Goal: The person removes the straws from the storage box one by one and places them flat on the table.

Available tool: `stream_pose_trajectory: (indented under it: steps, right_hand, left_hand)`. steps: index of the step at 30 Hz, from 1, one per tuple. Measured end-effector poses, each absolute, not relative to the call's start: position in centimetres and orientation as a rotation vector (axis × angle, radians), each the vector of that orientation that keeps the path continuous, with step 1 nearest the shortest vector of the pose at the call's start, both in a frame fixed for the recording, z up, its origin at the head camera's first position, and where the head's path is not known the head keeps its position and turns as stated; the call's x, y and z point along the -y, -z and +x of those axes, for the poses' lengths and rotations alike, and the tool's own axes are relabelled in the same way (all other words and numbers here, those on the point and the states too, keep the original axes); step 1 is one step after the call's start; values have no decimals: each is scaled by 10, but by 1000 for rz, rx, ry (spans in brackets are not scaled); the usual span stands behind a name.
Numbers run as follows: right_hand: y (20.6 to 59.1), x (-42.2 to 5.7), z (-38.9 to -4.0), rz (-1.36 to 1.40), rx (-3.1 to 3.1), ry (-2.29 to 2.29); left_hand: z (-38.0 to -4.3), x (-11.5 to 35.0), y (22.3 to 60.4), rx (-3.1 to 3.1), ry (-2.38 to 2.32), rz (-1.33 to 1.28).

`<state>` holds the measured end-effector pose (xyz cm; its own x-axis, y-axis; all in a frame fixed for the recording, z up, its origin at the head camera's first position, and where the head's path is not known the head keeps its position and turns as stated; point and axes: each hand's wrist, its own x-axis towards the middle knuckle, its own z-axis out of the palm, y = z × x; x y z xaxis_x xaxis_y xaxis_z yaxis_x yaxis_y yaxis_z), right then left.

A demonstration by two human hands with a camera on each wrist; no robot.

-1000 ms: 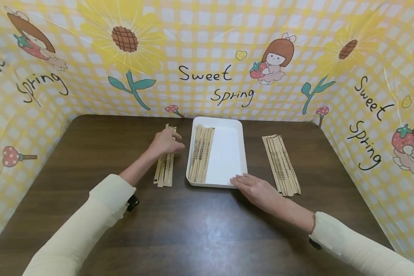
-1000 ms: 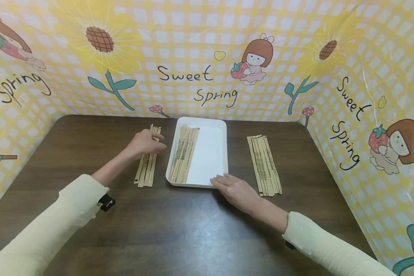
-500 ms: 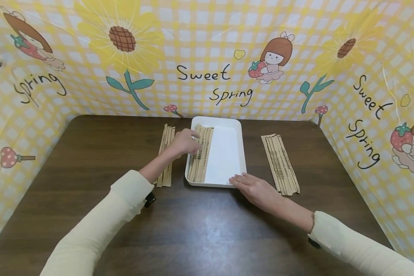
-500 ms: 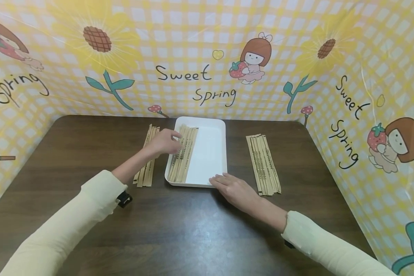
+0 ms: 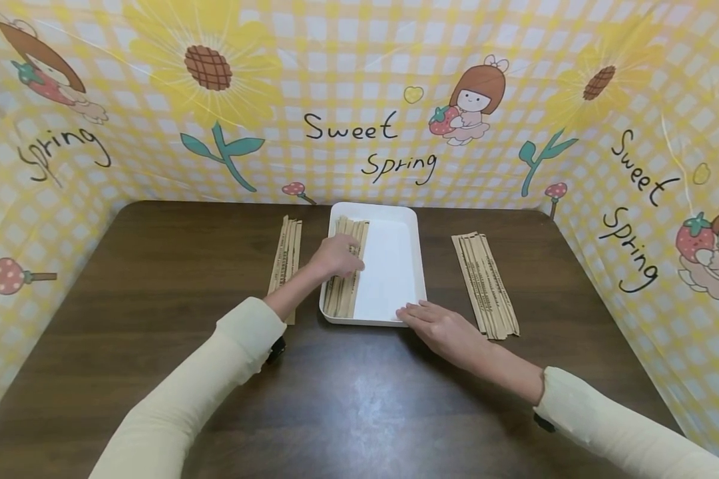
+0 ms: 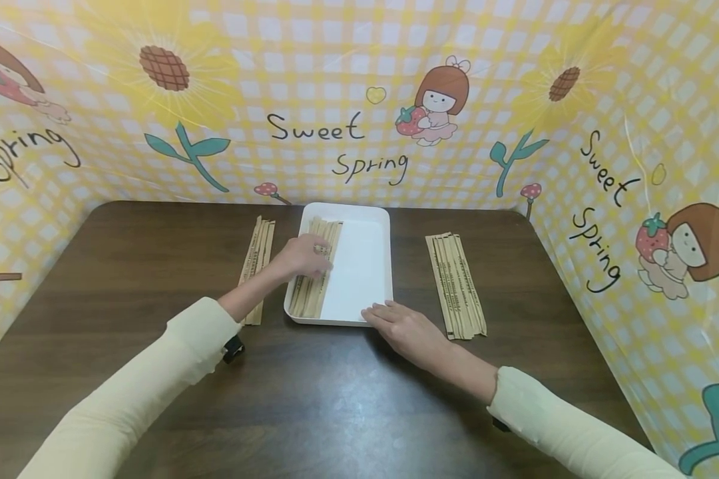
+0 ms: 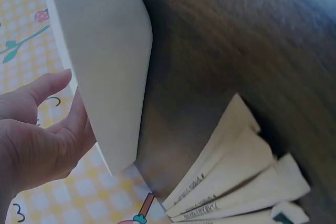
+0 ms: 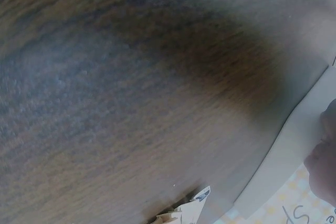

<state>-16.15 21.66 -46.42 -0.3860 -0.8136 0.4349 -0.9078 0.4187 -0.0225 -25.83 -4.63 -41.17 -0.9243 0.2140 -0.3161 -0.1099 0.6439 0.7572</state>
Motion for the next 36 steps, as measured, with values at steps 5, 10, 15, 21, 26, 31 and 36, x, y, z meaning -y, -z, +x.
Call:
stream_pose_trajectory:
  steps: [5, 10, 15, 21, 26, 31, 36]
  right_hand:
    - [464, -217, -161, 1469, 2323, -341]
    - [463, -216, -161, 1466, 2324, -331]
    - [462, -216, -161, 1466, 2319, -338]
    - [462, -216, -160, 1457, 2316, -329]
    - [463, -217, -160, 1463, 2327, -335]
    - [465, -218, -160, 1473, 2342, -333]
    - [464, -219, -160, 1469, 2362, -333]
  left_hand:
    - [-259, 41, 416, -2559, -1100, 148]
    - [-262, 35, 416, -2645, -1008, 181]
    - [-265, 29, 418, -2715, -902, 234]
    - [-264, 21, 419, -2767, -791, 244]
    - [-262, 16, 422, -2799, -732, 235]
    - [-259, 12, 424, -2825, -664, 275]
    - [-259, 7, 425, -2851, -607, 314]
